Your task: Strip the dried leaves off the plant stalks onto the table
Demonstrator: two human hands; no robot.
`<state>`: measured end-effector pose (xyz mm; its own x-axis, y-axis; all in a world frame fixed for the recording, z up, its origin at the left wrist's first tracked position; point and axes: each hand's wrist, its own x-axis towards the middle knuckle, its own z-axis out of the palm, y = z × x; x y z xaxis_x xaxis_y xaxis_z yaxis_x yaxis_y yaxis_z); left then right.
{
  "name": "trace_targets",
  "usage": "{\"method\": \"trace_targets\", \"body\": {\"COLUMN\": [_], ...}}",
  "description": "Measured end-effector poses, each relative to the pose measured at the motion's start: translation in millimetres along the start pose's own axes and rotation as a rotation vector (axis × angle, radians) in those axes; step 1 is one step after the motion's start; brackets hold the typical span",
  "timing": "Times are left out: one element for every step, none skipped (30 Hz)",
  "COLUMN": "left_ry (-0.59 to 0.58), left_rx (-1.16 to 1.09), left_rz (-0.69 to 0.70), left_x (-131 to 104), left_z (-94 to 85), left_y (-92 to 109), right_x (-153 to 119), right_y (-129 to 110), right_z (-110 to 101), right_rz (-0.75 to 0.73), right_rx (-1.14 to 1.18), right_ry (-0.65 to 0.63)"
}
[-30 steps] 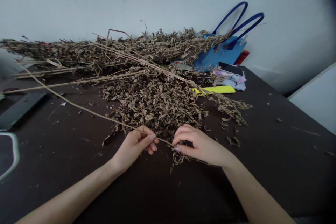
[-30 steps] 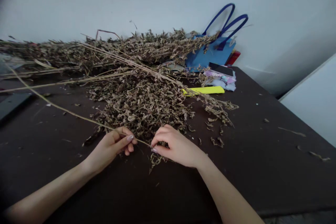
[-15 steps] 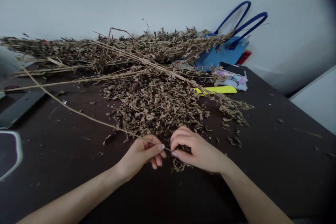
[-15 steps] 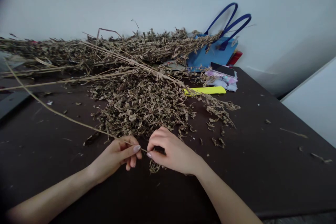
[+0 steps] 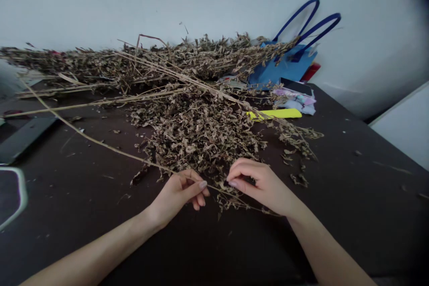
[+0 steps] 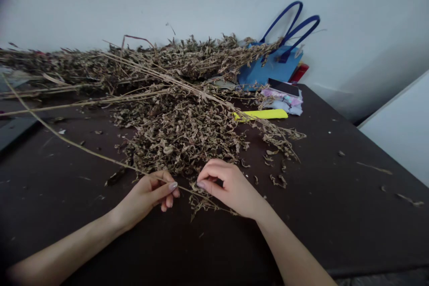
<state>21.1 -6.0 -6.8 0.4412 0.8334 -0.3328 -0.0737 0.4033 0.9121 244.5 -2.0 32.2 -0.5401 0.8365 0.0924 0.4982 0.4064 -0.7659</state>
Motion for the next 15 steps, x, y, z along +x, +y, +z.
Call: {"method": "trace_targets", "body": {"left_ry": [0.010,0.020,0.027,0.031,0.033,0.035,0.039,0.046,0.056,0.067,0.080,0.090,0.099,0.104,0.109], "left_rx": [0.005,0.009,0.012,0.012,0.009,0.004,-0.003,-0.010,-0.016,-0.020,-0.021,-0.020,-0.018,-0.019,-0.024], "left_rz": [0.009,0.016,0.020,0.021,0.021,0.022,0.022,0.023,0.026,0.029,0.035,0.042,0.050,0.059,0.068], "left_x": [0.2,0.4,0.5,0.5,0.4,0.3,0.1,-0.2,-0.5,-0.8,-1.0,-1.2,-1.4,-1.4,-1.3], "left_z": [-0.7,-1.3,-1.6,-1.6,-1.4,-1.0,-0.5,0.0,0.5,1.0,1.3,1.5,1.6,1.6,1.5], "left_y": [0.2,0.4,0.6,0.6,0.6,0.5,0.4,0.4,0.5,0.7,0.9,1.2,1.4,1.5,1.4], "right_x": [-1.0,-2.1,-3.1,-4.0,-4.6,-5.1,-5.3,-5.3,-5.1,-4.9,-4.6,-4.3,-4.1,-3.9,-3.7], "right_y": [-0.7,-1.1,-1.5,-1.6,-1.8,-1.9,-2.2,-2.6,-3.3,-4.0,-4.8,-5.6,-6.1,-6.4,-6.4], "right_z": [0.7,2.0,3.9,6.3,8.8,11.4,13.8,15.8,17.4,18.6,19.4,20.1,20.6,21.2,21.9], "right_rz": [-0.012,-0.025,-0.035,-0.039,-0.036,-0.026,-0.014,-0.003,0.008,0.019,0.029,0.040,0.049,0.057,0.064], "right_rx": [0.001,-0.008,-0.029,-0.058,-0.092,-0.125,-0.153,-0.169,-0.172,-0.166,-0.156,-0.145,-0.134,-0.126,-0.118], "right_ry": [-0.027,-0.051,-0.068,-0.076,-0.074,-0.069,-0.061,-0.056,-0.051,-0.045,-0.040,-0.036,-0.034,-0.034,-0.036]}}
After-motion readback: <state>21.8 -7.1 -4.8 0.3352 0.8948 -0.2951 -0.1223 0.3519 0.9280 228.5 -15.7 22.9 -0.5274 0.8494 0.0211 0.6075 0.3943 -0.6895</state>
